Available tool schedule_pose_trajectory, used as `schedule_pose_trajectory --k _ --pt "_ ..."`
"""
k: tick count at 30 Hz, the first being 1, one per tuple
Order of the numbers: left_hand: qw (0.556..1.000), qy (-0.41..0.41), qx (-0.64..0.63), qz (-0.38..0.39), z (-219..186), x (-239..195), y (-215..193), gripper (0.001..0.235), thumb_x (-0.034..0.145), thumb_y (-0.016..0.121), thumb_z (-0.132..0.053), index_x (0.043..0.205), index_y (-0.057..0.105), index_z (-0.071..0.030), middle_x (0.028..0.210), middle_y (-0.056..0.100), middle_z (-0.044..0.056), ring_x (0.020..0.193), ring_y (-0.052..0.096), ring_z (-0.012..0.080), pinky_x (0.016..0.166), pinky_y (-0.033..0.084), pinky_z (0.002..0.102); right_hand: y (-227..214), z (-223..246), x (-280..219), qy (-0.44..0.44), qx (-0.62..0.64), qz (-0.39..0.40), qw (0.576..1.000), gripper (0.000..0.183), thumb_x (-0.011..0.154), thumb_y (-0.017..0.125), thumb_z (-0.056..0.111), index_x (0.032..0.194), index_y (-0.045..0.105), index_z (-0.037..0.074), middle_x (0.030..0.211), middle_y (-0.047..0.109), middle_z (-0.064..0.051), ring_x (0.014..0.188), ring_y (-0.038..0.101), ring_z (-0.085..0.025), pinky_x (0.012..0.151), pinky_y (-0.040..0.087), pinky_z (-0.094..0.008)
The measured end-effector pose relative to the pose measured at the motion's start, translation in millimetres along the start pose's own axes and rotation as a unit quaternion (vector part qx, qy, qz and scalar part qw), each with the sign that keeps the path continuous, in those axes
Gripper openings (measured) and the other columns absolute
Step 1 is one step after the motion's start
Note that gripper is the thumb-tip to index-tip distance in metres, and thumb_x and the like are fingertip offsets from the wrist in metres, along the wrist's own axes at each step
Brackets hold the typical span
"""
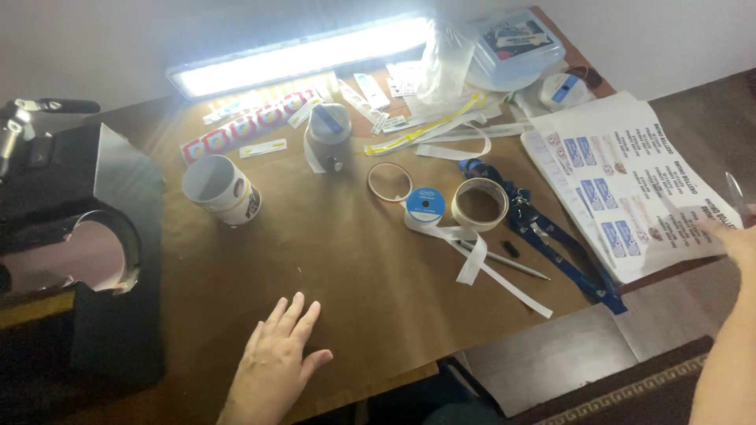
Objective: The person operates a mug heat press machine, removing a mug from the device. They then pick up a sheet of printed stickers and use scissors to cut out individual sticker strips from the sheet.
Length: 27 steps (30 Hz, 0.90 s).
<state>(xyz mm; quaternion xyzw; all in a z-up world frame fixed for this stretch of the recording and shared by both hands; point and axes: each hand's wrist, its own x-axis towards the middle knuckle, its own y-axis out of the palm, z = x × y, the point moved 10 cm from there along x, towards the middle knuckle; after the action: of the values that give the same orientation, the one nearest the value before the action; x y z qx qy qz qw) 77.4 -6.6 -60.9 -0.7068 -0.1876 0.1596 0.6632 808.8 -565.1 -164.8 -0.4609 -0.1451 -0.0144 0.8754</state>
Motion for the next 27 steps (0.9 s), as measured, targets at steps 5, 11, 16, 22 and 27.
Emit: schedule_pose_trajectory --k 5,11,16,22,27 --pt "0.999 0.014 -0.023 0.022 6 1 8 0.081 0.082 0.072 -0.062 0.15 0.047 -0.026 0.16 0.043 0.002 0.148 0.039 0.0282 0.104 0.045 0.047 -3 -19 13 -0.015 0.005 0.008 1.0 0.028 0.108 0.091 0.013 0.111 0.064 0.009 0.096 0.066 -0.012 0.076 0.064 -0.026 0.056 0.049 -0.043" --pt "0.998 0.032 -0.047 0.015 12 1 13 0.08 0.081 0.074 -0.059 0.15 0.048 -0.027 0.16 0.044 0.001 0.148 0.04 0.0275 0.106 0.045 0.041 -27 23 6 -0.043 -0.002 0.028 0.999 0.076 0.084 0.095 -0.004 0.144 0.049 -0.013 0.126 0.066 -0.028 0.108 0.063 -0.041 0.082 0.053 -0.054" --pt "0.993 -0.039 -0.029 0.11 28 3 36 0.086 0.08 0.071 -0.068 0.153 0.039 -0.038 0.166 0.033 -0.011 0.153 0.03 0.0167 0.108 0.046 0.044 -39 68 -27 0.097 -0.171 0.122 0.973 0.077 0.072 0.096 0.054 0.114 0.07 -0.005 0.116 0.073 -0.025 0.099 0.069 -0.043 0.076 0.05 -0.051" --pt "0.991 -0.05 -0.033 0.123 26 2 32 0.085 0.082 0.069 -0.067 0.154 0.036 -0.039 0.167 0.03 -0.012 0.154 0.027 0.0149 0.111 0.042 0.043 -33 83 -34 0.089 -0.281 0.184 0.938 0.072 0.067 0.089 0.07 0.095 0.08 0.003 0.099 0.085 -0.021 0.087 0.078 -0.041 0.066 0.051 -0.045" --pt "0.995 -0.017 -0.035 0.089 27 1 36 0.085 0.081 0.07 -0.066 0.154 0.039 -0.035 0.166 0.033 -0.008 0.153 0.031 0.0183 0.109 0.044 0.043 -37 92 -31 0.069 -0.248 0.18 0.949 0.105 0.071 0.086 0.056 0.153 0.056 -0.004 0.151 0.056 -0.028 0.13 0.056 -0.05 0.101 0.044 -0.054"
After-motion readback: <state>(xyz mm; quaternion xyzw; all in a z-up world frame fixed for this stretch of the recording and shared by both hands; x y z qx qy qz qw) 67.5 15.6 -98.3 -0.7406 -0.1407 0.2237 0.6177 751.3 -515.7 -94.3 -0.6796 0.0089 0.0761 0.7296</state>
